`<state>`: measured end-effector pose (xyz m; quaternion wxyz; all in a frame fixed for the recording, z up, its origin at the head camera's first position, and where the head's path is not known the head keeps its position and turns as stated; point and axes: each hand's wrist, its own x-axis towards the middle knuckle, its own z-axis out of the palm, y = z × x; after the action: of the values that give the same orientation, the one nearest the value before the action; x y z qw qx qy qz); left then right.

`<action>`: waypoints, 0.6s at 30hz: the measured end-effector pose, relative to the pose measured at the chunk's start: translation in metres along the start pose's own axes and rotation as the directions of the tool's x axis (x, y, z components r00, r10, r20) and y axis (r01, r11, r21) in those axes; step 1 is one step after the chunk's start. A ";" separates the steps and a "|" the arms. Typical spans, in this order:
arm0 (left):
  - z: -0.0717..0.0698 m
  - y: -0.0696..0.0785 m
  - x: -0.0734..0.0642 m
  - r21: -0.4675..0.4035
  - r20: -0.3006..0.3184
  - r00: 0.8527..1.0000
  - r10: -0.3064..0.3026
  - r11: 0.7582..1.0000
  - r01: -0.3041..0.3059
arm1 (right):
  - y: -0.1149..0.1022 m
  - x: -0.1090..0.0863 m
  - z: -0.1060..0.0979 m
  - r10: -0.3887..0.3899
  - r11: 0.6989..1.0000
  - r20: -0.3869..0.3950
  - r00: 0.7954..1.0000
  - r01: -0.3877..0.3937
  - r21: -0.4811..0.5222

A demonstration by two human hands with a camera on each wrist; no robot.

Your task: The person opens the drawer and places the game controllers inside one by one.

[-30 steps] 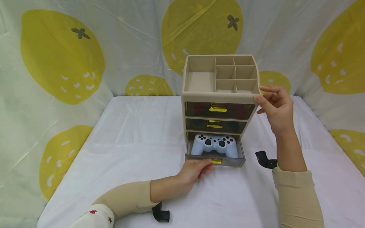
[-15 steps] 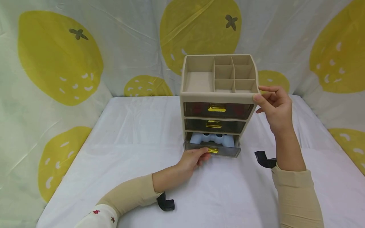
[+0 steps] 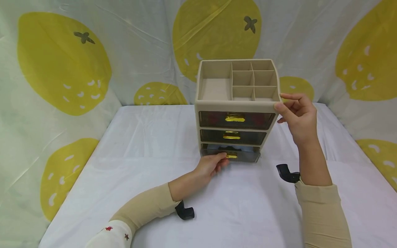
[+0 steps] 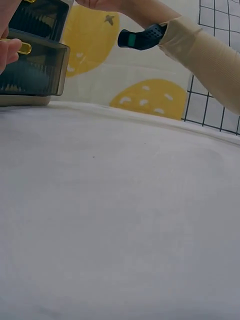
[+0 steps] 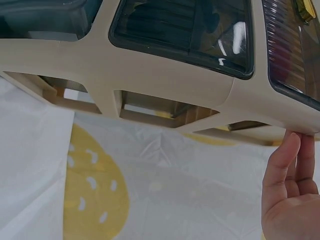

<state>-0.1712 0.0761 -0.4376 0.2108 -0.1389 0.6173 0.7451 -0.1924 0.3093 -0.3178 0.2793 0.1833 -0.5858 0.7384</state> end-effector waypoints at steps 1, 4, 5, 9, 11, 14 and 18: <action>0.000 0.001 0.001 -0.001 -0.002 1.000 -0.001 1.000 0.001 | 0.000 0.000 0.000 -0.001 1.000 0.000 1.000 0.002 -0.006; 0.001 0.002 0.004 0.003 -0.007 1.000 -0.004 1.000 0.004 | 0.000 0.000 0.000 -0.001 1.000 -0.001 1.000 0.001 -0.004; 0.002 0.003 0.005 0.004 -0.008 1.000 -0.004 1.000 0.004 | 0.000 0.000 0.000 -0.001 1.000 -0.002 1.000 0.001 -0.005; 0.002 0.005 0.007 0.005 -0.015 1.000 0.000 1.000 0.000 | -0.001 -0.001 0.001 0.004 1.000 -0.005 1.000 -0.004 -0.012; 0.002 0.006 0.008 -0.002 -0.013 1.000 0.006 1.000 -0.006 | -0.001 -0.001 0.001 0.007 1.000 -0.005 1.000 -0.007 -0.014; 0.003 0.007 0.010 -0.015 -0.015 1.000 0.018 1.000 -0.018 | -0.001 -0.001 0.001 0.007 1.000 -0.005 1.000 -0.008 -0.015; 0.003 0.007 0.013 -0.022 -0.005 1.000 0.027 0.999 -0.027 | -0.001 -0.001 0.000 0.007 1.000 -0.007 1.000 -0.007 -0.017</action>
<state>-0.1854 0.0795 -0.4370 0.1978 -0.1349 0.6115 0.7541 -0.1914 0.3089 -0.3174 0.2802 0.1765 -0.5916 0.7351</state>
